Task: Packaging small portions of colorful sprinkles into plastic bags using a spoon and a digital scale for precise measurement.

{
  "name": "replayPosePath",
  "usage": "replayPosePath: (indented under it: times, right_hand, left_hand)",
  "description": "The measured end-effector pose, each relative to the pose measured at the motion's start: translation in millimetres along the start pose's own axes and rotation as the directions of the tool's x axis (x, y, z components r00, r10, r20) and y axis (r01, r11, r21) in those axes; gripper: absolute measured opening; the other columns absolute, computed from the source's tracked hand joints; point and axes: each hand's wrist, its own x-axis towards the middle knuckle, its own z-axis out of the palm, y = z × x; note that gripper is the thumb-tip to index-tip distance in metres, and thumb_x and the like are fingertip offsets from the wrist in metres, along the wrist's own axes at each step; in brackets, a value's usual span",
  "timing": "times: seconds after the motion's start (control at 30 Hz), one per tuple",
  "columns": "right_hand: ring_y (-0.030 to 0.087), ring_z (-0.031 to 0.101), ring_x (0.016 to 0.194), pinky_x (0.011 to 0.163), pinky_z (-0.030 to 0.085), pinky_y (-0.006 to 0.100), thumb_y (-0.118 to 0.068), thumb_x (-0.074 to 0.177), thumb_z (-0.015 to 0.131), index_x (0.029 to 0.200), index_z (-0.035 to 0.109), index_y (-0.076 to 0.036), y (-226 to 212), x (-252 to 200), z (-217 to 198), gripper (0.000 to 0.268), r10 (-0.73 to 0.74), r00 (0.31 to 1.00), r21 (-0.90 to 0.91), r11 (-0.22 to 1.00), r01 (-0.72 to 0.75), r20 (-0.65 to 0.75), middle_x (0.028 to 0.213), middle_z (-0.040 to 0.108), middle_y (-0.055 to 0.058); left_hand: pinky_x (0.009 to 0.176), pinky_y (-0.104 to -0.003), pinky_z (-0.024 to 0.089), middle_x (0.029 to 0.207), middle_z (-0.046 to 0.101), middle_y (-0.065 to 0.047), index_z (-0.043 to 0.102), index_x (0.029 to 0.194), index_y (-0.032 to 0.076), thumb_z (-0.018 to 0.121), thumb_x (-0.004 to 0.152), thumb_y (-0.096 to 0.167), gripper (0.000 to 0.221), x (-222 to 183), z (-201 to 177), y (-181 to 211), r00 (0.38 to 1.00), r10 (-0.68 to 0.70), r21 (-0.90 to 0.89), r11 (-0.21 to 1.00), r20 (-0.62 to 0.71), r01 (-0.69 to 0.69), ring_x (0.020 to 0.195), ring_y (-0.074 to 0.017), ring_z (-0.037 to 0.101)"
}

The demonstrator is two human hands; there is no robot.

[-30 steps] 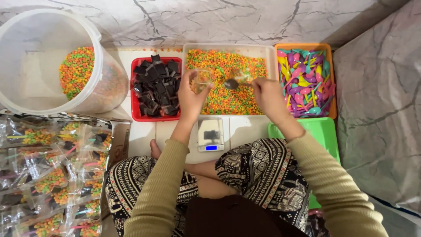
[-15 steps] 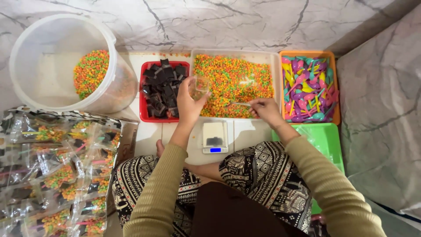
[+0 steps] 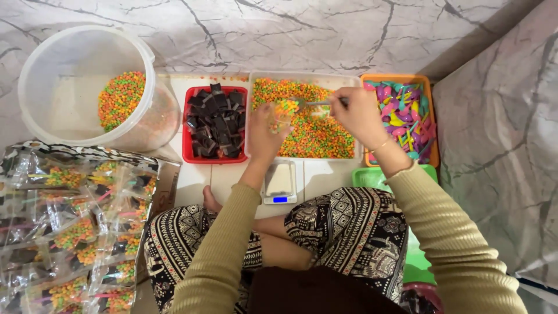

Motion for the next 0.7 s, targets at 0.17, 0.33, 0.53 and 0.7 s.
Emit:
replayPosePath:
  times: [0.17,0.33,0.53,0.7]
  right_hand:
    - [0.031,0.074,0.074,0.066,0.059,0.037,-0.009,0.097,0.066,0.094,0.077,-0.010,-49,-13,-10,0.012,-0.193,0.981,-0.150,0.971,0.187,-0.026,0.072,0.072,0.009]
    - [0.040,0.072,0.077,0.069,0.057,0.044,-0.004,0.103,0.064,0.097,0.075,-0.004,-28,-48,-3,0.012,-0.131,0.974,-0.090,0.989,0.116,-0.186,0.076,0.071,0.016]
    - [0.046,0.070,0.078,0.066,0.052,0.053,-0.017,0.098,0.064,0.086,0.074,-0.004,105,-103,87,0.020,0.300,0.953,-0.028,0.953,-0.302,-0.047,0.068,0.069,0.018]
    - [0.042,0.070,0.105,0.089,0.056,0.048,-0.020,0.102,0.066,0.118,0.078,-0.011,73,-109,81,0.023,0.115,0.986,-0.040,0.992,-0.121,-0.123,0.101,0.073,0.017]
  left_hand:
    - [0.096,-0.052,0.057,0.127,0.058,-0.019,0.052,0.136,0.004,0.097,0.070,0.029,0.084,5,16,-18,1.000,-0.013,0.057,0.998,0.024,0.012,0.123,-0.0413,0.061]
    - [0.100,-0.055,0.053,0.128,0.062,-0.021,0.054,0.136,0.005,0.096,0.069,0.034,0.085,1,10,-17,1.000,-0.015,0.026,1.000,-0.018,0.016,0.120,-0.0450,0.063]
    - [0.091,-0.045,0.057,0.107,0.076,-0.008,0.065,0.116,0.018,0.089,0.079,0.033,0.046,-18,-4,6,0.985,0.068,-0.011,0.997,-0.158,-0.070,0.106,-0.0341,0.072]
    - [0.098,-0.041,0.055,0.115,0.074,-0.004,0.064,0.122,0.023,0.094,0.068,0.037,0.063,-38,-25,14,0.982,0.056,-0.060,0.996,-0.179,-0.067,0.113,-0.0284,0.070]
